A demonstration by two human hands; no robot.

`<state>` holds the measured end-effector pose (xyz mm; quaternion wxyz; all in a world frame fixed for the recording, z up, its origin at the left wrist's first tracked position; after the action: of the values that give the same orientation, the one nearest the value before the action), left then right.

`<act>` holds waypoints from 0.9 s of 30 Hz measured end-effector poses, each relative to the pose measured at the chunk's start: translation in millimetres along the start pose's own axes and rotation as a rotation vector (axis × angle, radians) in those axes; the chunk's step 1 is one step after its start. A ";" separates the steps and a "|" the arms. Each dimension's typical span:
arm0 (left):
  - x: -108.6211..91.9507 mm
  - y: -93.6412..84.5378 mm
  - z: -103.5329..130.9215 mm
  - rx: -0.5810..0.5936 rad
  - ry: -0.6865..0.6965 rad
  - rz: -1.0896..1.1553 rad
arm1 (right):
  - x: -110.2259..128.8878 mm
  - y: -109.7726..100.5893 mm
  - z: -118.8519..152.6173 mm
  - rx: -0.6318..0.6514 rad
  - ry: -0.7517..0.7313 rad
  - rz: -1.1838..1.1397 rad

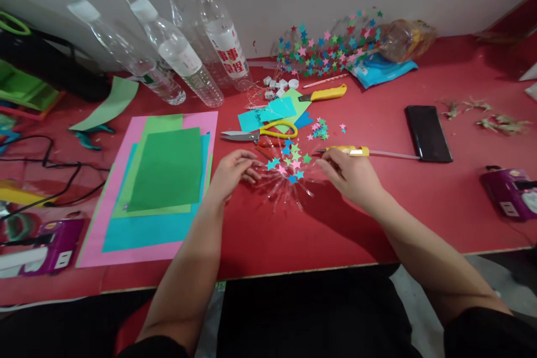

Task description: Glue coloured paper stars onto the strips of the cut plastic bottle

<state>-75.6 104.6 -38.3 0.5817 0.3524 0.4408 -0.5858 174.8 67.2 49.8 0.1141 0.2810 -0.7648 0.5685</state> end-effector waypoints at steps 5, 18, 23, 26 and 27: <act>11.5 30.2 15.9 0.219 -0.128 -0.011 | -4.2 22.6 3.0 0.188 0.096 0.004; 17.6 60.6 29.5 0.325 -0.107 0.063 | -7.1 51.2 10.6 0.295 0.212 -0.307; 22.0 61.5 27.9 0.321 -0.089 0.088 | -12.0 66.8 15.4 0.300 0.377 -0.656; 21.2 61.7 28.6 0.318 -0.069 0.089 | -11.9 69.1 16.6 0.300 0.444 -0.776; 19.8 62.1 29.5 0.320 -0.058 0.080 | -11.6 68.3 16.4 0.296 0.457 -0.794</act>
<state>-12.5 73.9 -52.5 0.5534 0.4410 0.3105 -0.6347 148.4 68.7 -16.3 0.4461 0.4326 -0.4645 0.6309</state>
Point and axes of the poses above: each hand's wrist, its own z-axis away from the middle knuckle, its own y-axis out of the palm, x = y × z, the point moved 9 cm from there along -z, towards the middle knuckle, and after that the axes turned 9 degrees about -x, right-handed, at the moved point
